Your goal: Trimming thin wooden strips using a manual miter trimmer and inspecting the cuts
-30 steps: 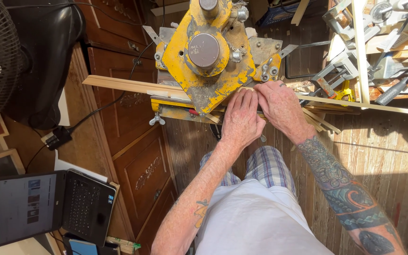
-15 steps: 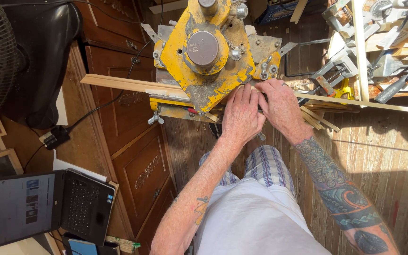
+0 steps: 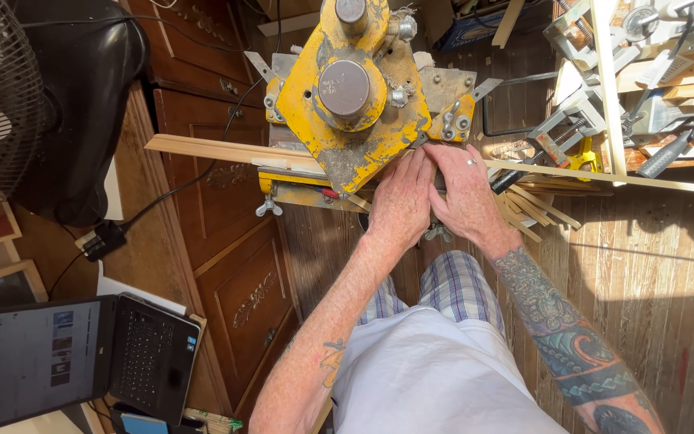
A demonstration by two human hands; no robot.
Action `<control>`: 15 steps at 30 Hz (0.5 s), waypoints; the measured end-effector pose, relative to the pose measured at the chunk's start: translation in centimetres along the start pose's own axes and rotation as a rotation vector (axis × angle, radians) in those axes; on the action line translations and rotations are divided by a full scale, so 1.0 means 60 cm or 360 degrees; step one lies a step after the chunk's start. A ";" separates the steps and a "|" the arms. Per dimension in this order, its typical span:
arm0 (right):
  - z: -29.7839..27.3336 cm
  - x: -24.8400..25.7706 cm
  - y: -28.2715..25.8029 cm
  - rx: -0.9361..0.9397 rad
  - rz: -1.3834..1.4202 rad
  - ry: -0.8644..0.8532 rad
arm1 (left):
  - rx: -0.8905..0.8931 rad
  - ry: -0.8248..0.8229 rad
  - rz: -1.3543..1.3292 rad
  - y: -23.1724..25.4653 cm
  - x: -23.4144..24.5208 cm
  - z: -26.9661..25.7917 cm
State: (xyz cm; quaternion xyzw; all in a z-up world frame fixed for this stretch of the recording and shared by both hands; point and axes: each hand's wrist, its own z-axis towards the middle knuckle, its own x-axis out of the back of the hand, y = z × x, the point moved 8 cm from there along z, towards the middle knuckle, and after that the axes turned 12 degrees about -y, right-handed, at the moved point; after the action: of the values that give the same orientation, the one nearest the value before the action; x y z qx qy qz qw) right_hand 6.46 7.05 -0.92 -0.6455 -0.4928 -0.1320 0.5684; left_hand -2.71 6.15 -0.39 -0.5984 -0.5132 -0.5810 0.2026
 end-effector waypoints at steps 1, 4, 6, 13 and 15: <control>-0.001 -0.004 0.001 -0.0003 0.0000 0.0001 | -0.0003 -0.0001 -0.0001 -0.004 -0.012 0.003; 0.000 -0.005 0.003 0.0010 0.0046 0.0062 | -0.0030 -0.0046 -0.0086 -0.014 -0.061 0.017; 0.001 0.004 0.007 0.0031 0.0110 0.0092 | 0.0041 -0.0066 0.0203 -0.016 -0.108 0.033; 0.007 0.057 0.076 -0.0021 0.0393 0.0062 | 0.0105 -0.0173 0.0364 0.008 -0.084 0.020; 0.024 0.126 0.129 -0.0085 0.0475 0.0515 | 0.0122 -0.0178 0.0355 0.006 -0.088 0.021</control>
State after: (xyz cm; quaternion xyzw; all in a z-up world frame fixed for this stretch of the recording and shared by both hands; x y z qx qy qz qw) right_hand 15.61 13.00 -0.55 -0.6966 -0.2904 -0.1612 0.6360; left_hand -0.74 5.06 -5.37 -0.6749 -0.4757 -0.5007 0.2596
